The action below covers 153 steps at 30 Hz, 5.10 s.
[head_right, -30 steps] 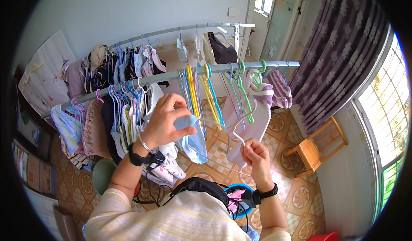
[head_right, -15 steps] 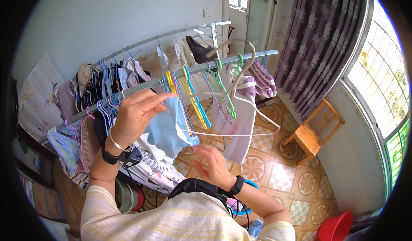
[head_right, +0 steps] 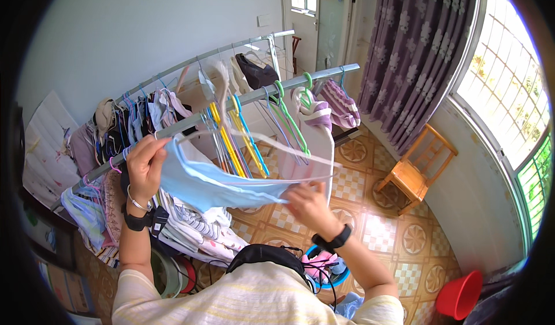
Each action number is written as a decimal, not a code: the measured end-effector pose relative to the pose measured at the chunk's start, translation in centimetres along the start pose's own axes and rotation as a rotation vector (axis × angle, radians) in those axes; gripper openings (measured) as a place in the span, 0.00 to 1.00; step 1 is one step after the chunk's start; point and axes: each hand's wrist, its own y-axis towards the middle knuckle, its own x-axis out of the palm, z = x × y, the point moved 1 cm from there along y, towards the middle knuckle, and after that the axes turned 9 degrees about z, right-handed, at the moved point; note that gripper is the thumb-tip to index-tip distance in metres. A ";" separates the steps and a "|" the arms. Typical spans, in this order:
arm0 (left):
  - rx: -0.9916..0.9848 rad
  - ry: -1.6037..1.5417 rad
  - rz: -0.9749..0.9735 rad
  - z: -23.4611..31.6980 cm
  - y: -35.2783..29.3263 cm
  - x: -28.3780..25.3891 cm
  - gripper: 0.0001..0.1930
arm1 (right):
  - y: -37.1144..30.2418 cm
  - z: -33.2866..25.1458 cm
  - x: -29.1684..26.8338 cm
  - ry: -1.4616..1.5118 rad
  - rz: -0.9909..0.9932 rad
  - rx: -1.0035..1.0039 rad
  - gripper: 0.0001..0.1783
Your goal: The person hangs clothes on a rack, using hangers to hold a bra, underwear, and other items.
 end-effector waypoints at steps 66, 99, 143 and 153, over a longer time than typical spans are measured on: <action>-1.896 0.298 -0.375 -16.3 -73.0 -25.1 0.16 | 22.5 -3.6 24.7 0.934 -0.281 0.919 0.19; -1.647 0.905 -1.283 -30.9 -87.0 -17.9 0.20 | 17.2 -39.6 23.5 0.085 -0.083 0.385 0.19; -1.239 -0.511 -0.074 -10.9 -33.0 -36.6 0.07 | 13.9 -38.6 20.0 1.115 -0.994 0.574 0.23; -0.887 -0.822 -0.304 -7.2 -27.7 -16.7 0.31 | 13.2 -29.2 10.2 1.352 -0.391 0.886 0.15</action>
